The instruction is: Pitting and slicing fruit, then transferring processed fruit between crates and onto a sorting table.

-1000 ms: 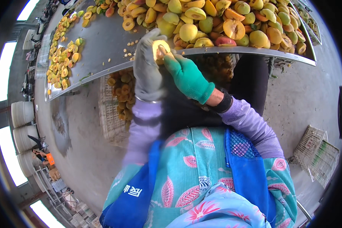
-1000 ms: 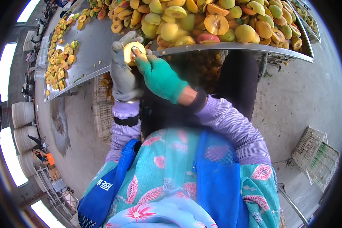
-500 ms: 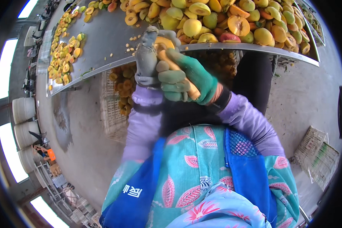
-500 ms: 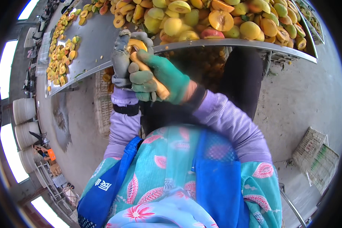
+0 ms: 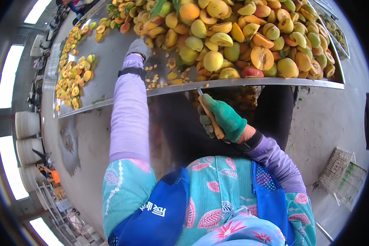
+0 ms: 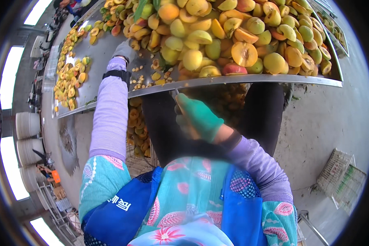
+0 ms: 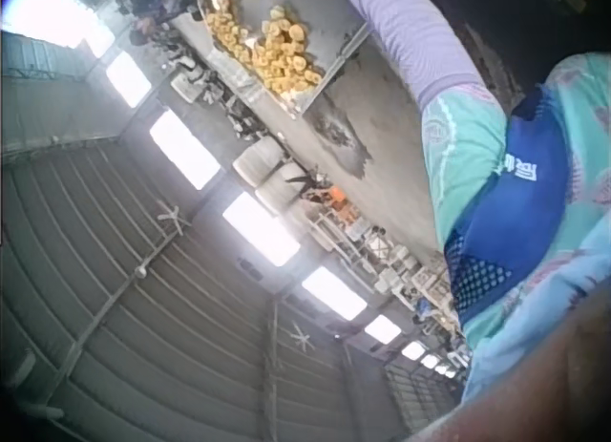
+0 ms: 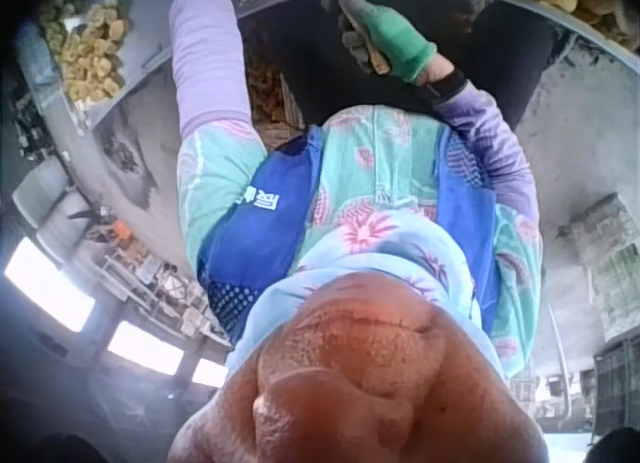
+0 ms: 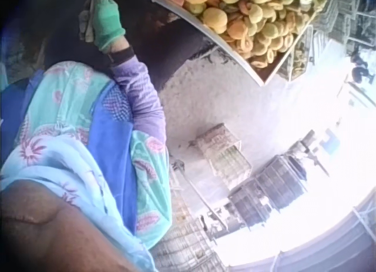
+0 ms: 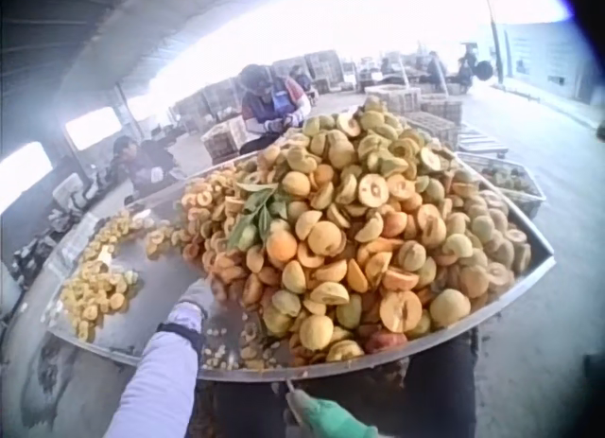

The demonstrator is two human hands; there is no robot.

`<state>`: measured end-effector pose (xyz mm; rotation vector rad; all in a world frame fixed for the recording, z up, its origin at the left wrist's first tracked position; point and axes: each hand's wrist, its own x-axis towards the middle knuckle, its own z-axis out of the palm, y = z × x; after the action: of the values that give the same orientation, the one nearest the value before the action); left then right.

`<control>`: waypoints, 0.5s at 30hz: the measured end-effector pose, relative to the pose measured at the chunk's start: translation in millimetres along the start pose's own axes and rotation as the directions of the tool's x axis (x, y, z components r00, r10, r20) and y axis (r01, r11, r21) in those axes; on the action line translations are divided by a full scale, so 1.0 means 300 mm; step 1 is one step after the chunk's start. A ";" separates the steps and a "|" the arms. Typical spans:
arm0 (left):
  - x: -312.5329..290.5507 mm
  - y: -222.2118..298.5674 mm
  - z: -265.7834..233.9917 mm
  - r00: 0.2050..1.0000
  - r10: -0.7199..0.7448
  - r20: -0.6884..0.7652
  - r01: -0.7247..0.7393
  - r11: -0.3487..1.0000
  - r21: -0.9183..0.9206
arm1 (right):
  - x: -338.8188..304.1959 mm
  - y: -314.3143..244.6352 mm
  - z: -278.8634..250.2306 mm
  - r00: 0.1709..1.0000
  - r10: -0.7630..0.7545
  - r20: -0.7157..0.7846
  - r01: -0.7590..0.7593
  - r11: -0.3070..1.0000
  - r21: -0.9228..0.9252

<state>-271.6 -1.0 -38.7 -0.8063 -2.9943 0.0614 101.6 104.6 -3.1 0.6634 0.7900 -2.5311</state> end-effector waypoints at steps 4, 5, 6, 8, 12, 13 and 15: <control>-0.103 0.136 -0.115 0.967 -0.016 0.254 0.111 0.926 -0.361 | 0.053 -0.055 0.009 0.855 -0.493 -0.161 0.370 0.796 -0.479; -0.148 0.129 -0.112 0.965 -0.023 0.262 0.117 0.929 -0.351 | 0.096 -0.070 0.016 0.860 -0.484 -0.160 0.365 0.804 -0.470; -0.185 0.122 -0.108 0.965 -0.032 0.262 0.194 0.761 -0.619 | 0.147 -0.087 0.015 0.733 -0.676 -0.072 0.486 0.595 -0.640; -0.312 0.164 -0.139 0.975 0.046 0.218 0.199 0.264 -0.944 | 0.185 -0.096 0.031 0.580 -0.813 0.049 0.546 0.343 -0.764; -0.578 0.335 -0.200 0.980 0.181 -0.078 -0.050 -0.156 -0.986 | 0.186 -0.072 0.067 0.517 -0.845 0.135 0.389 0.091 -0.917; -0.614 0.355 -0.202 0.982 0.175 -0.075 -0.047 -0.157 -0.986 | 0.182 -0.054 0.069 0.531 -0.838 0.128 0.351 0.080 -0.933; -0.663 0.402 -0.193 0.991 0.130 -0.026 0.011 -0.274 -0.962 | 0.162 -0.030 0.064 0.550 -0.829 0.102 0.275 0.064 -0.959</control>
<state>-36.5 4.7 7.5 -0.8177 -2.1786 -2.7773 51.8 88.5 -11.7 0.5771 2.9659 -1.7156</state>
